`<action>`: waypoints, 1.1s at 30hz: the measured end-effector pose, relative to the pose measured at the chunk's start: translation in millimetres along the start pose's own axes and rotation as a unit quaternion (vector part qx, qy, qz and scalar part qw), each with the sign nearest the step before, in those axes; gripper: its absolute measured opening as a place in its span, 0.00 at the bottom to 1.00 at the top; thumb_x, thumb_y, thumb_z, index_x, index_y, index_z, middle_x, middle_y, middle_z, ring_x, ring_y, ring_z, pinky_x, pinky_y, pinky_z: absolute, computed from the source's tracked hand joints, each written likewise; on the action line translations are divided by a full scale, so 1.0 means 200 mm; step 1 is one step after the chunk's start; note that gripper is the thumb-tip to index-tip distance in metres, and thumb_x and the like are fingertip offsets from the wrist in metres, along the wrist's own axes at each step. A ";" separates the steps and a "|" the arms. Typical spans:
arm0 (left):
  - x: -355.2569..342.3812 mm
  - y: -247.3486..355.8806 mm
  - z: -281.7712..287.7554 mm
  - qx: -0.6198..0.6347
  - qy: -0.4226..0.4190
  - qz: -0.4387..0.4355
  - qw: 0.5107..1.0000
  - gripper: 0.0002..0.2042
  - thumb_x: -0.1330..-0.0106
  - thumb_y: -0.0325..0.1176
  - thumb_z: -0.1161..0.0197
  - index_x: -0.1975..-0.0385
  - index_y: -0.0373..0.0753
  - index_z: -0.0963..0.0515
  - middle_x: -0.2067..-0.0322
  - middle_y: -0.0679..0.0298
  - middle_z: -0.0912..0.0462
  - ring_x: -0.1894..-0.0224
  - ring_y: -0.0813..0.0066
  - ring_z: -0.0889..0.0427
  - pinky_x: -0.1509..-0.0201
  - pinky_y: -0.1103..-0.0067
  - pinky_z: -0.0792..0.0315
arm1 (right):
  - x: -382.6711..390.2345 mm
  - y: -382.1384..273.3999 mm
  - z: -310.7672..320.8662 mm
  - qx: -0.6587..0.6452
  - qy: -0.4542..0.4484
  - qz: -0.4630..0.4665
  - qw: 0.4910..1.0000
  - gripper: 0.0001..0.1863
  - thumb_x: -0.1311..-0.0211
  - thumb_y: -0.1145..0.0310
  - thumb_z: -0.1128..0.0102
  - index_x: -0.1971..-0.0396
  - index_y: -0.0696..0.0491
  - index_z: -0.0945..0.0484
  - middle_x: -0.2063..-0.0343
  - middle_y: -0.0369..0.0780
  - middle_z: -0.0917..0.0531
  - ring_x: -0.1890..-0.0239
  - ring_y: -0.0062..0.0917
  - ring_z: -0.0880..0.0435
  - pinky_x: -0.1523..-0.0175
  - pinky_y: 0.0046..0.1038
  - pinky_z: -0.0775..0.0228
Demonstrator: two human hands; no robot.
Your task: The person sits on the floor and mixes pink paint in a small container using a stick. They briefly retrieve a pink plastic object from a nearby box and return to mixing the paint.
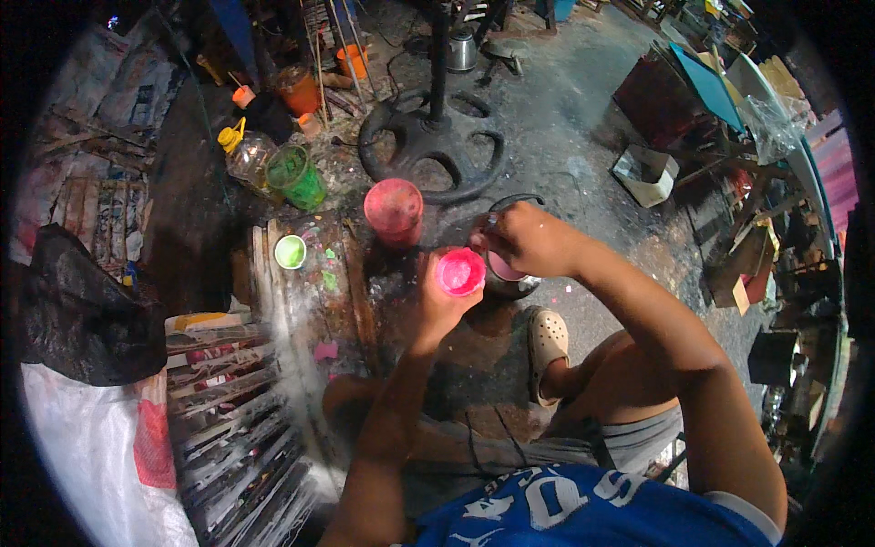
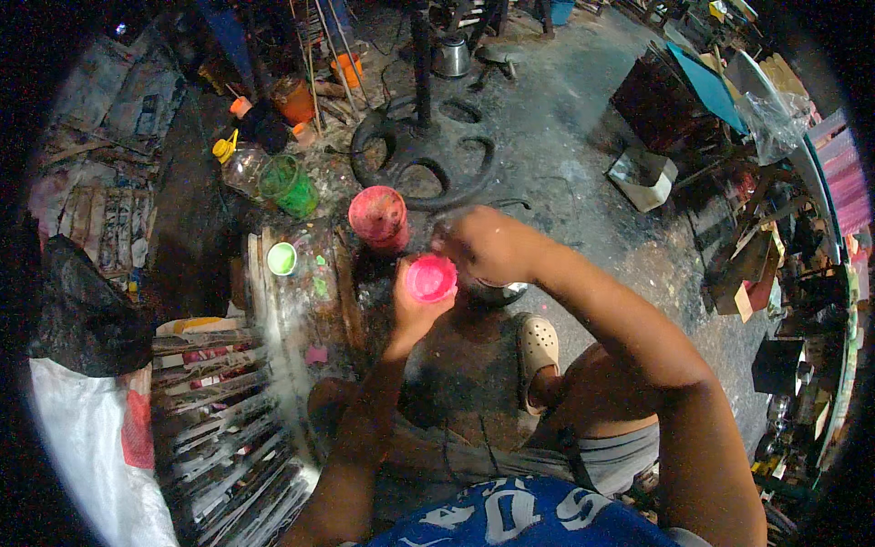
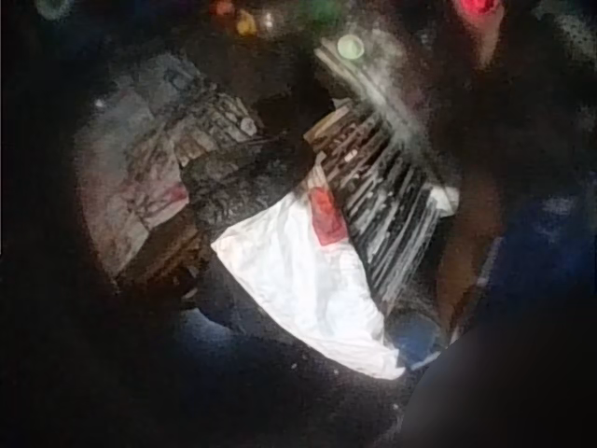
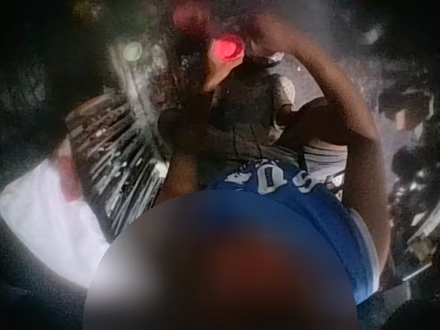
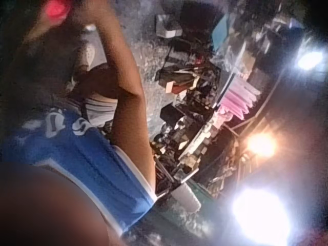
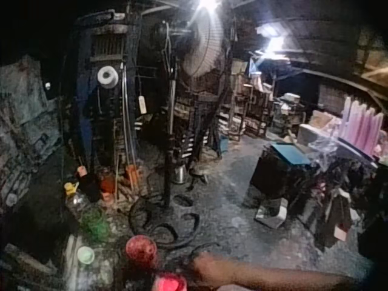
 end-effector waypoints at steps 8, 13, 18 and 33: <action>0.00 0.01 0.01 0.004 -0.009 -0.003 1.000 0.34 0.50 0.28 0.14 0.43 0.39 0.25 0.53 0.64 0.17 0.49 0.69 0.16 0.41 0.70 0.21 | 0.00 0.02 -0.03 -0.036 0.032 0.024 0.999 0.20 0.23 0.56 0.40 0.65 0.59 0.14 0.67 0.57 0.15 0.61 0.58 0.16 0.53 0.54 0.25; 0.01 -0.01 0.01 0.048 -0.039 0.070 0.996 0.34 0.49 0.26 0.15 0.42 0.39 0.25 0.51 0.63 0.16 0.47 0.68 0.16 0.40 0.70 0.21 | 0.02 0.02 -0.04 -0.063 -0.026 0.057 0.996 0.21 0.22 0.53 0.39 0.63 0.59 0.13 0.65 0.56 0.14 0.60 0.58 0.16 0.53 0.53 0.24; 0.03 -0.01 0.01 0.060 -0.015 0.041 0.997 0.34 0.49 0.28 0.15 0.40 0.39 0.24 0.48 0.58 0.19 0.44 0.62 0.18 0.38 0.67 0.23 | 0.00 0.00 -0.02 -0.054 0.035 0.045 0.997 0.17 0.25 0.59 0.39 0.60 0.59 0.13 0.65 0.56 0.13 0.59 0.57 0.14 0.53 0.52 0.22; 0.03 -0.04 0.05 0.126 -0.021 0.091 0.988 0.32 0.45 0.30 0.16 0.41 0.40 0.23 0.49 0.58 0.18 0.46 0.61 0.16 0.37 0.67 0.23 | -0.02 0.02 0.00 -0.087 -0.012 0.054 0.995 0.12 0.22 0.67 0.41 0.58 0.61 0.16 0.67 0.57 0.15 0.61 0.57 0.15 0.56 0.50 0.23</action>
Point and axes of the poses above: each hand's wrist, its own x-axis away from the middle knuckle, its own z-axis out of the back of the hand, y = z × x, the point moved 3 cm from there along -x, towards the middle knuckle
